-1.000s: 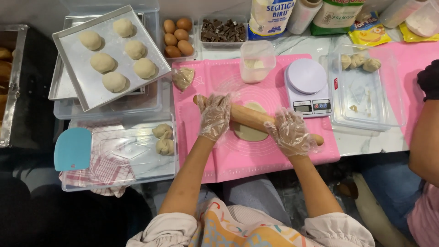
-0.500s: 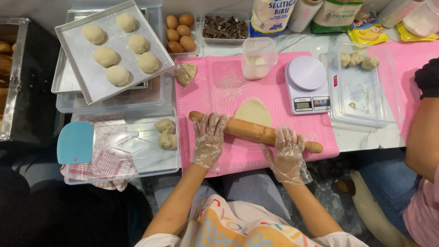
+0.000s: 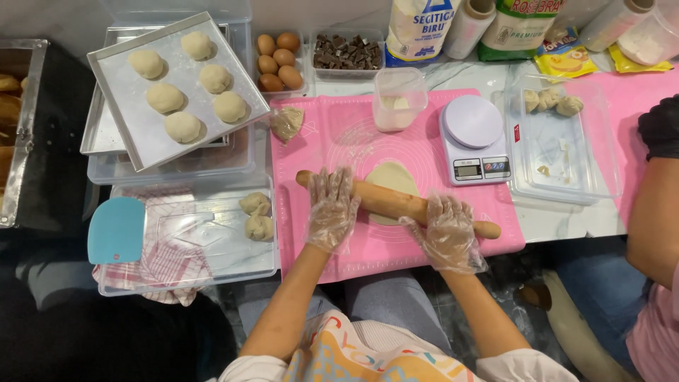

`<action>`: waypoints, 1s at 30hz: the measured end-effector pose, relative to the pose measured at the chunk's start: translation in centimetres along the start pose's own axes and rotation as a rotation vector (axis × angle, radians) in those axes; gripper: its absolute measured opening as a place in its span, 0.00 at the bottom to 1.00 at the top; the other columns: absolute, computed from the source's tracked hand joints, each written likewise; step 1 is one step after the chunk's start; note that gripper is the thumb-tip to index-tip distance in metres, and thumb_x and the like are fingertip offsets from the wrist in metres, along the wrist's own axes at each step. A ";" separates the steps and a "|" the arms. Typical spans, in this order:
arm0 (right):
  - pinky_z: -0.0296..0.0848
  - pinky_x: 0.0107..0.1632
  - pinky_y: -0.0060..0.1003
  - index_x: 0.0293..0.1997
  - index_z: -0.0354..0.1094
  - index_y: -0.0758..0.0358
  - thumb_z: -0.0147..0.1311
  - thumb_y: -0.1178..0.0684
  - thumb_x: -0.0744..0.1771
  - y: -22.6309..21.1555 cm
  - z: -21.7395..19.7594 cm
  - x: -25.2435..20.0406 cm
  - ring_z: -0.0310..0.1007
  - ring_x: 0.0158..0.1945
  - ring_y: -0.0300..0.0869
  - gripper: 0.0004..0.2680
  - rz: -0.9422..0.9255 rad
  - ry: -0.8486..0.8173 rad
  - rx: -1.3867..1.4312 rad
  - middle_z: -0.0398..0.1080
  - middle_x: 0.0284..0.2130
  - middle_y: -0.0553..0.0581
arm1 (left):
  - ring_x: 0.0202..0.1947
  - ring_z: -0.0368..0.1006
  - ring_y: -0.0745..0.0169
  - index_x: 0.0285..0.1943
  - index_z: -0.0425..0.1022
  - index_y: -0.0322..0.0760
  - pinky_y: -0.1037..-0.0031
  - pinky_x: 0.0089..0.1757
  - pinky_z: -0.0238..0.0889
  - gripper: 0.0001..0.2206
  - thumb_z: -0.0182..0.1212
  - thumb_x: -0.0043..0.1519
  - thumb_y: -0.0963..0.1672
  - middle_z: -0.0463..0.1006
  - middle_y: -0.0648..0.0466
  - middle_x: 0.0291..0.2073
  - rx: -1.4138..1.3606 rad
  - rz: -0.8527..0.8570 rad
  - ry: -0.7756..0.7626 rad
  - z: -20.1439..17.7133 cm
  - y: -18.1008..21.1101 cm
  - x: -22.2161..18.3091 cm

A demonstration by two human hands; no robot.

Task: The person is shaping dough by rolling it into balls between their palms and then flattening each ball with a wooden rolling pin on a silicone mat.

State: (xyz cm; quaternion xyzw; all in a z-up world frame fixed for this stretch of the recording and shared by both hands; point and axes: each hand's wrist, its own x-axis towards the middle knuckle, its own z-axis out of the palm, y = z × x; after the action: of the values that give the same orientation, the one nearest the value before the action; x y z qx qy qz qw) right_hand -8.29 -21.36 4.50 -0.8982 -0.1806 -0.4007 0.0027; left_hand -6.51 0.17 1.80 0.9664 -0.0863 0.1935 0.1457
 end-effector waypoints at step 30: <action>0.70 0.39 0.36 0.50 0.60 0.44 0.54 0.35 0.58 4.1 -0.8 3.8 0.67 0.39 0.43 0.19 1.046 -0.448 0.510 0.65 0.36 0.49 | 0.57 0.52 0.44 0.62 0.50 0.36 0.57 0.51 0.52 0.26 0.44 0.55 0.49 0.54 0.43 0.58 -0.237 -0.373 -0.409 6.0 3.4 5.7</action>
State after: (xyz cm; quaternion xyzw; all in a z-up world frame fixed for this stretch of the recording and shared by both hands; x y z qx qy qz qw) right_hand -5.22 -24.08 8.33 -0.9011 0.1972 -0.0925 0.3749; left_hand 0.05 -5.51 -0.37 0.9607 0.0430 -0.0468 0.2703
